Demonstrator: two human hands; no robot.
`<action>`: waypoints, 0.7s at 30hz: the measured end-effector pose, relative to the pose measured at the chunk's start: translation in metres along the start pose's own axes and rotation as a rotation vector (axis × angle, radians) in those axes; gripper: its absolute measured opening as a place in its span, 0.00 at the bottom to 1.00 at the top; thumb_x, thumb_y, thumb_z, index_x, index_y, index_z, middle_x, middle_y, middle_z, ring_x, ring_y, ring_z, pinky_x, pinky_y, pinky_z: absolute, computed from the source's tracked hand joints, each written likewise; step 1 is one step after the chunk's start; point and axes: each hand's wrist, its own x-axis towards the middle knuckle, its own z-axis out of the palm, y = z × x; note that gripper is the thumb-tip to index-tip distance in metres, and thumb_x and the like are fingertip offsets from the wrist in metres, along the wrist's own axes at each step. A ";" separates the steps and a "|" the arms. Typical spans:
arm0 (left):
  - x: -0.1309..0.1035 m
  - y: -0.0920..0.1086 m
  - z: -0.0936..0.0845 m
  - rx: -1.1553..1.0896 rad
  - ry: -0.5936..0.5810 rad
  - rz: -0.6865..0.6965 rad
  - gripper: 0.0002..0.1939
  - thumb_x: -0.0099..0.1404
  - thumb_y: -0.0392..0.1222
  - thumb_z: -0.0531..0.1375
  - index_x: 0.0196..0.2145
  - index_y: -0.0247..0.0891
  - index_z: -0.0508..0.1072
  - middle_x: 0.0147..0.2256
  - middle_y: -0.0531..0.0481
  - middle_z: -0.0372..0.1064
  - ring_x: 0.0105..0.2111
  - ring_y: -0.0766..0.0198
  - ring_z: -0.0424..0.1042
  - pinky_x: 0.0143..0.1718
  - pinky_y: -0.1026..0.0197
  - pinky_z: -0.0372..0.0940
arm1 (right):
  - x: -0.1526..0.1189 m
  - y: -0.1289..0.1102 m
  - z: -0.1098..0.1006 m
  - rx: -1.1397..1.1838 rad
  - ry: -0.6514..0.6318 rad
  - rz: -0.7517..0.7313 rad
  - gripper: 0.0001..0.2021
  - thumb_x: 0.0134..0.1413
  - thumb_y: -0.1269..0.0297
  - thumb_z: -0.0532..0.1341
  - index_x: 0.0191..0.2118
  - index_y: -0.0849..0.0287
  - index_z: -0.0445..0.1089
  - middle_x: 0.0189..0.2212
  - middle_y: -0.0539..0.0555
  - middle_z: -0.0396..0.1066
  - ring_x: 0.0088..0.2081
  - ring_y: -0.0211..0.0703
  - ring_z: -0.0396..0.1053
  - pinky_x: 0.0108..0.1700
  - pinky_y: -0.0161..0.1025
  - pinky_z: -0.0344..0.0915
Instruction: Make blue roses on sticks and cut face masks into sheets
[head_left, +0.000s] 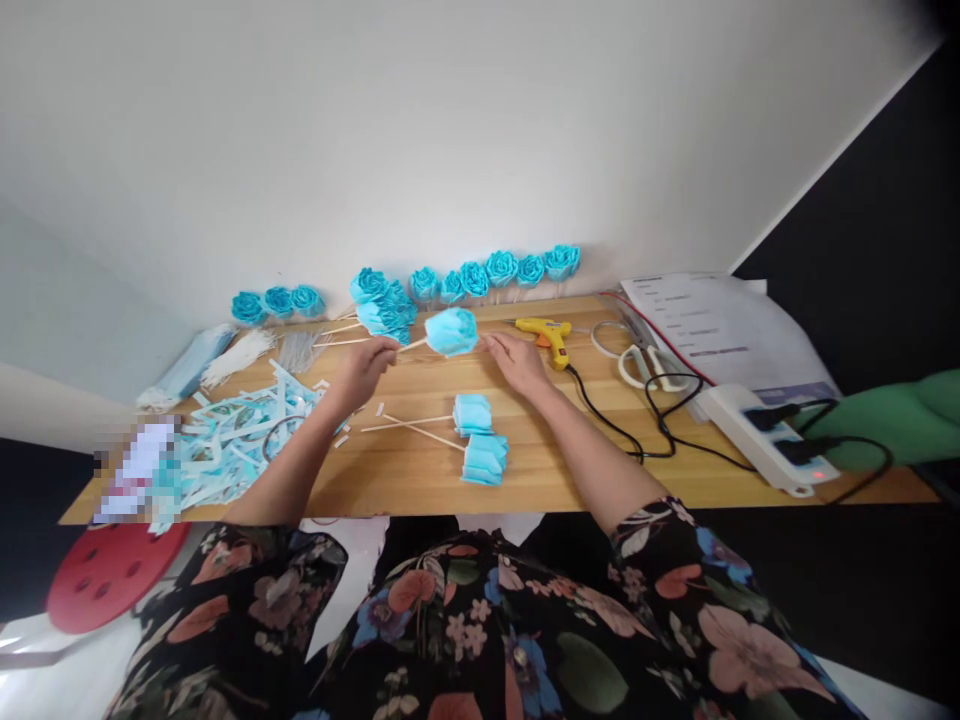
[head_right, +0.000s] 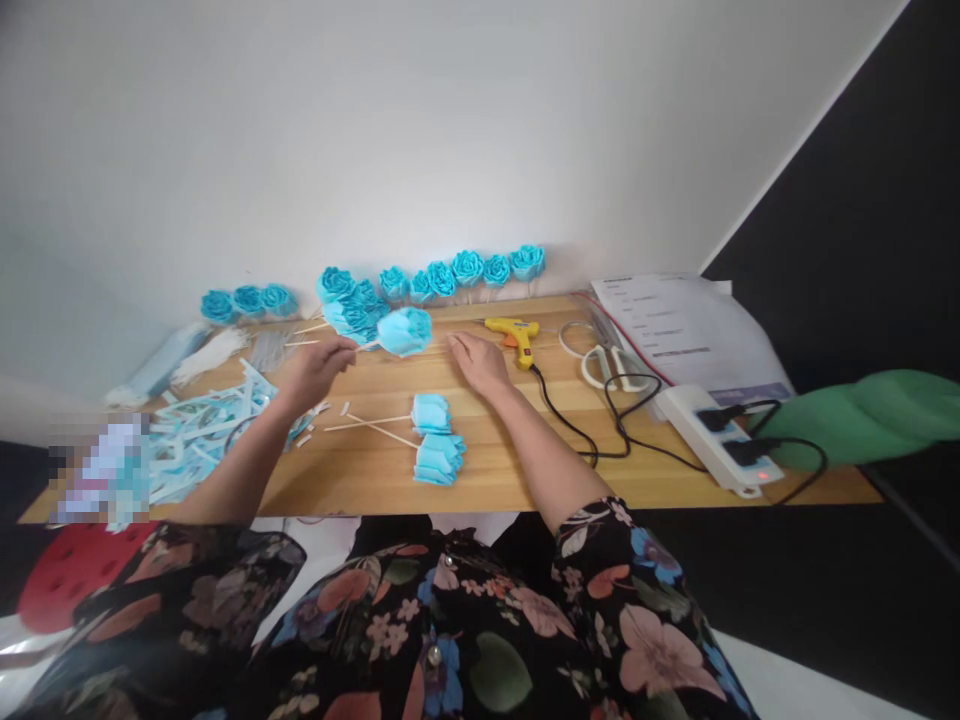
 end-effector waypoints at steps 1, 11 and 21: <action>0.001 -0.002 -0.010 -0.034 0.065 -0.037 0.10 0.65 0.42 0.54 0.33 0.38 0.74 0.26 0.51 0.70 0.26 0.64 0.67 0.31 0.62 0.62 | 0.000 0.001 0.001 0.002 0.003 0.004 0.19 0.69 0.57 0.50 0.51 0.55 0.75 0.48 0.55 0.79 0.52 0.49 0.75 0.54 0.42 0.67; -0.010 -0.021 -0.045 -0.629 0.152 -0.133 0.13 0.60 0.51 0.63 0.34 0.37 0.73 0.21 0.54 0.61 0.18 0.71 0.55 0.21 0.65 0.48 | 0.001 0.008 0.004 0.009 0.011 0.000 0.18 0.69 0.56 0.50 0.48 0.54 0.76 0.43 0.55 0.81 0.47 0.49 0.77 0.50 0.42 0.69; -0.018 -0.023 -0.047 -0.563 0.138 -0.058 0.15 0.56 0.51 0.66 0.25 0.38 0.71 0.25 0.50 0.69 0.28 0.64 0.67 0.35 0.59 0.63 | 0.001 0.012 0.004 0.000 -0.010 0.001 0.19 0.68 0.56 0.49 0.49 0.55 0.76 0.44 0.57 0.80 0.47 0.50 0.77 0.49 0.43 0.69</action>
